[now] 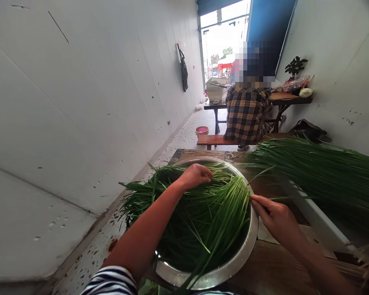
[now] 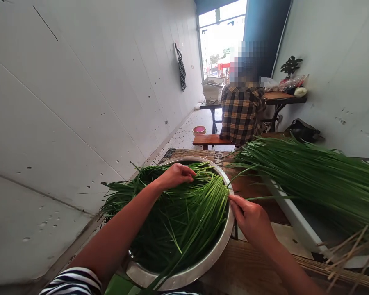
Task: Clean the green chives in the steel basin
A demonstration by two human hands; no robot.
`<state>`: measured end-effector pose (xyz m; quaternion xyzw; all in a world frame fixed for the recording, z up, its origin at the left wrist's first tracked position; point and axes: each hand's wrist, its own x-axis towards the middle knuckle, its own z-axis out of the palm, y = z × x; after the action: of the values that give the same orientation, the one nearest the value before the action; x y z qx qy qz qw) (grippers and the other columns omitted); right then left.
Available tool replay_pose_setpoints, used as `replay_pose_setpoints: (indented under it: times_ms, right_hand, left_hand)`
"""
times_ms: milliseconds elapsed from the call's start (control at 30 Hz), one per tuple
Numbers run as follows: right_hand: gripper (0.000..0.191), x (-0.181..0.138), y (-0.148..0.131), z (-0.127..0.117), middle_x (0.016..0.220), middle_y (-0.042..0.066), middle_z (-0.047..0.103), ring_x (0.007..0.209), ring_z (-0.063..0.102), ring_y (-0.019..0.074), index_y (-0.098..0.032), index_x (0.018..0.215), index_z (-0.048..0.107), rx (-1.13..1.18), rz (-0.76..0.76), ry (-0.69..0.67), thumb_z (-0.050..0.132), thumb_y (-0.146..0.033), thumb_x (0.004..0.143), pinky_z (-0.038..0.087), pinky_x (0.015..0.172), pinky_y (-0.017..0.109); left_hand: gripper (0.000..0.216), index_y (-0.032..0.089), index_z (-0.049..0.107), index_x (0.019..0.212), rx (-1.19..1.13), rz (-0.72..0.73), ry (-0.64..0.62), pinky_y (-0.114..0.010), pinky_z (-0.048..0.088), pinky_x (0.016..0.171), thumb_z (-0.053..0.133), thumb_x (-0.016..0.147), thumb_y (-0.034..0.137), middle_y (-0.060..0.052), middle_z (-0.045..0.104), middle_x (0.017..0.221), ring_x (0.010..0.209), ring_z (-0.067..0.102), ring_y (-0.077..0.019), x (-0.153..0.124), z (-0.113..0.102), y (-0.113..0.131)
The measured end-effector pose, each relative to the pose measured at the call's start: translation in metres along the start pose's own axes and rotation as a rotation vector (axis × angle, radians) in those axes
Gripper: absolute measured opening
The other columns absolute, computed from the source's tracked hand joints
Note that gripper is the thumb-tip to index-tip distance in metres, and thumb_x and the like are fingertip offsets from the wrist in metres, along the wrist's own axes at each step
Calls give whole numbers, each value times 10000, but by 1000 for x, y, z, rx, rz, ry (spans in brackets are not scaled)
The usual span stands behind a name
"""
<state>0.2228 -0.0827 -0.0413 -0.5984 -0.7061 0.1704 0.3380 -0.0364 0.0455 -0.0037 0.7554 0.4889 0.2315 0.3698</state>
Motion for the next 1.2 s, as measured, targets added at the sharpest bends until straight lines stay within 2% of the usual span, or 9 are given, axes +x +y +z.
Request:
replay_pose_setpoints:
  times_ms: [167,467,600,733,1067,1200]
  right_hand:
    - [290,0,2,2,973,7,728,834,695,197,-254,1018,696,13,6,9,476,-348,855,544,716,282]
    - [292,-5,1,5,992,18,720,884,688,206,-241,1029,701,37,9,57,487,-331,851,553,782,306]
    - [303,-6,3,6,1009,25,714,894,686,207,-224,1040,697,32,4,47,482,-329,856,552,792,310]
    - [296,-7,2,6,996,23,716,872,691,211,-231,1029,700,38,13,52,487,-332,850,564,744,306]
    - [314,-8,4,6,984,30,720,855,695,217,-225,1045,697,14,1,53,472,-339,857,564,701,298]
    - [326,-8,4,7,1003,38,715,871,691,214,-207,1050,693,12,2,41,468,-350,863,557,735,298]
  left_hand:
    - [201,118,716,817,-186,-52,86,-238,496,637,643,671,236,-43,700,680,608,629,-133,3,13,-2]
    - [174,102,717,800,-394,-128,132,-232,484,590,661,661,191,-44,696,680,545,581,-106,-6,39,27]
    - [215,88,712,848,-492,-139,168,-235,482,602,666,661,184,-48,693,696,554,570,-98,-6,42,31]
    - [198,83,711,817,-570,-146,183,-237,481,595,675,667,208,-52,686,689,604,582,-112,-7,43,35]
    - [174,76,707,804,-628,-153,177,-214,436,551,663,680,191,-54,674,697,610,563,-102,-8,41,37]
    - [176,71,705,799,-637,-154,178,-209,409,534,665,675,189,-42,656,655,580,536,-89,-7,42,36]
